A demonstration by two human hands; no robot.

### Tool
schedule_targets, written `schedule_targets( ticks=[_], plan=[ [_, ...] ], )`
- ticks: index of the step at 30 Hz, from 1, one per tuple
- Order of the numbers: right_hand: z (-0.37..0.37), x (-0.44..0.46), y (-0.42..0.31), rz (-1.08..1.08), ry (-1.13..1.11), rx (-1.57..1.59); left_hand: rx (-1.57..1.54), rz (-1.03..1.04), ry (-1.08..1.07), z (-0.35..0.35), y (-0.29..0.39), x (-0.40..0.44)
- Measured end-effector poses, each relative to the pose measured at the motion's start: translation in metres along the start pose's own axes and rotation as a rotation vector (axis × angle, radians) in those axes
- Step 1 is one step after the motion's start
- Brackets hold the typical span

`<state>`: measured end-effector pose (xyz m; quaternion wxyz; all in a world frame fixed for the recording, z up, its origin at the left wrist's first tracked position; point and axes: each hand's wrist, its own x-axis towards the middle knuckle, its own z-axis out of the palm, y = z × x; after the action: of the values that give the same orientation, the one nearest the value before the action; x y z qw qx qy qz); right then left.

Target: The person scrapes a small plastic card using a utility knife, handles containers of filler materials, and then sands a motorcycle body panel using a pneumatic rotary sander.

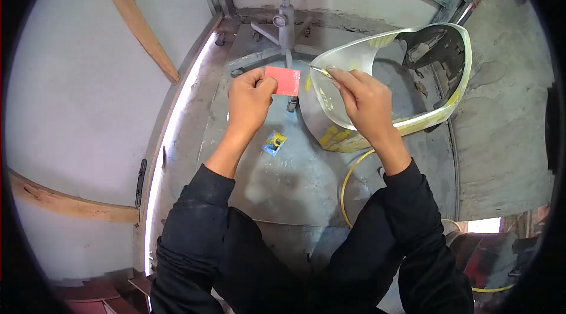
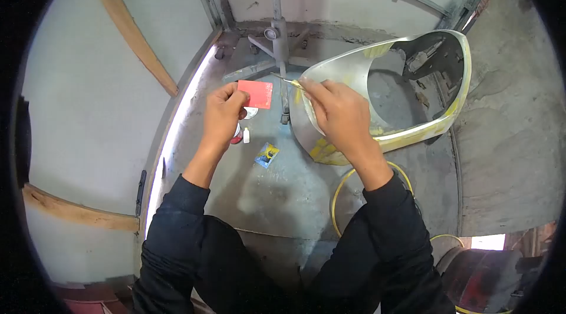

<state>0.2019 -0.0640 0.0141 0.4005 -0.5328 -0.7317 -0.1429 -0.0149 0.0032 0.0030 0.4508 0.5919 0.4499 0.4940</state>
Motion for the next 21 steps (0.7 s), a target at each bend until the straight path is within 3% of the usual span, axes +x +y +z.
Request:
schedule_targets(
  ticks=[21],
  plan=[
    [0.002, -0.004, -0.002, 0.000, -0.087, 0.079, -0.060, 0.006, 0.023, -0.001, -0.007, 0.004]
  ],
)
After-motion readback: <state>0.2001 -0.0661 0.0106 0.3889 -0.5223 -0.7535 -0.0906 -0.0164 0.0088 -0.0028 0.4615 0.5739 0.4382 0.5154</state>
